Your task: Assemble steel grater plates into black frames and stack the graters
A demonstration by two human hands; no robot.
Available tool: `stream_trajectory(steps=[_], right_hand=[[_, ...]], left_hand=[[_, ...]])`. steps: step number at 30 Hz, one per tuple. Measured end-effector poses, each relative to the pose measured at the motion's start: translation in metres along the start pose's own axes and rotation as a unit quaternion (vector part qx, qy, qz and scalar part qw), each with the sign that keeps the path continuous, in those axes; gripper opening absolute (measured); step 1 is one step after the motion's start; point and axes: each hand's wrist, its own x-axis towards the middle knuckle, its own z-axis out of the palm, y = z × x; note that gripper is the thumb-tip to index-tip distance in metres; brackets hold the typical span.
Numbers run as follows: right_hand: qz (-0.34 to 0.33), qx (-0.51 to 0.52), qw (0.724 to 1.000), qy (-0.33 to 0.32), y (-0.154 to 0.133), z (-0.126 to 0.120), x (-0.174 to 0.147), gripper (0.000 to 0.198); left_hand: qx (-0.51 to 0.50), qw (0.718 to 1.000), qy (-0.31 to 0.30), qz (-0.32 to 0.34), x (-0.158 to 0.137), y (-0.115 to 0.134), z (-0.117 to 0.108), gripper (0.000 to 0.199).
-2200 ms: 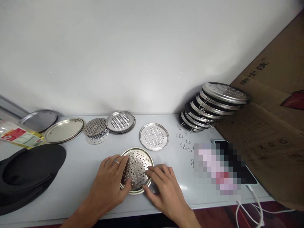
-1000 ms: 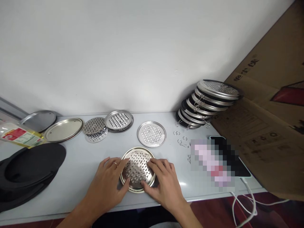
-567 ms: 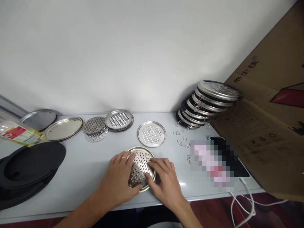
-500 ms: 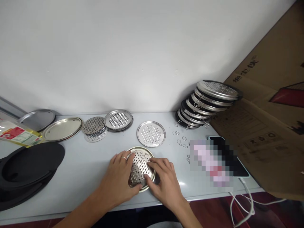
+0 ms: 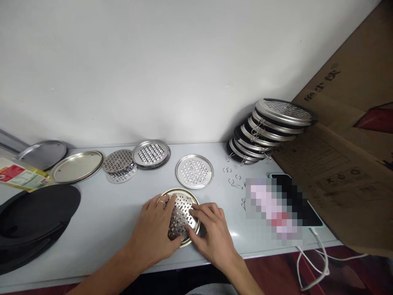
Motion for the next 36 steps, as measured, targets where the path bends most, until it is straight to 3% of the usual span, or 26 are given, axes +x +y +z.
stream_trajectory(steps=[7, 14, 18, 20, 26, 36], right_hand=[[0.002, 0.003, 1.000, -0.003, -0.001, 0.000, 0.002, 0.027], [-0.003, 0.005, 1.000, 0.000, 0.001, 0.002, -0.001, 0.034], [-0.007, 0.007, 1.000, -0.008, 0.000, 0.000, -0.002, 0.034], [-0.001, 0.011, 1.000, -0.012, -0.002, -0.001, -0.001, 0.036], [0.006, 0.022, 1.000, -0.015, -0.004, -0.003, 0.000, 0.046], [0.014, -0.004, 1.000, -0.028, -0.006, -0.005, 0.001, 0.046]], left_hand=[[0.026, 0.999, -0.047, -0.003, 0.011, 0.009, -0.013, 0.081], [0.020, 0.999, -0.038, 0.030, 0.015, 0.005, -0.024, 0.082], [-0.026, 0.995, 0.009, 0.098, 0.031, 0.003, -0.030, 0.046], [-0.062, 0.990, 0.006, 0.129, 0.042, 0.003, -0.029, 0.033], [-0.043, 0.989, -0.012, 0.139, 0.063, 0.004, -0.017, 0.033], [-0.057, 0.988, 0.004, 0.144, 0.052, -0.004, -0.006, 0.028]])
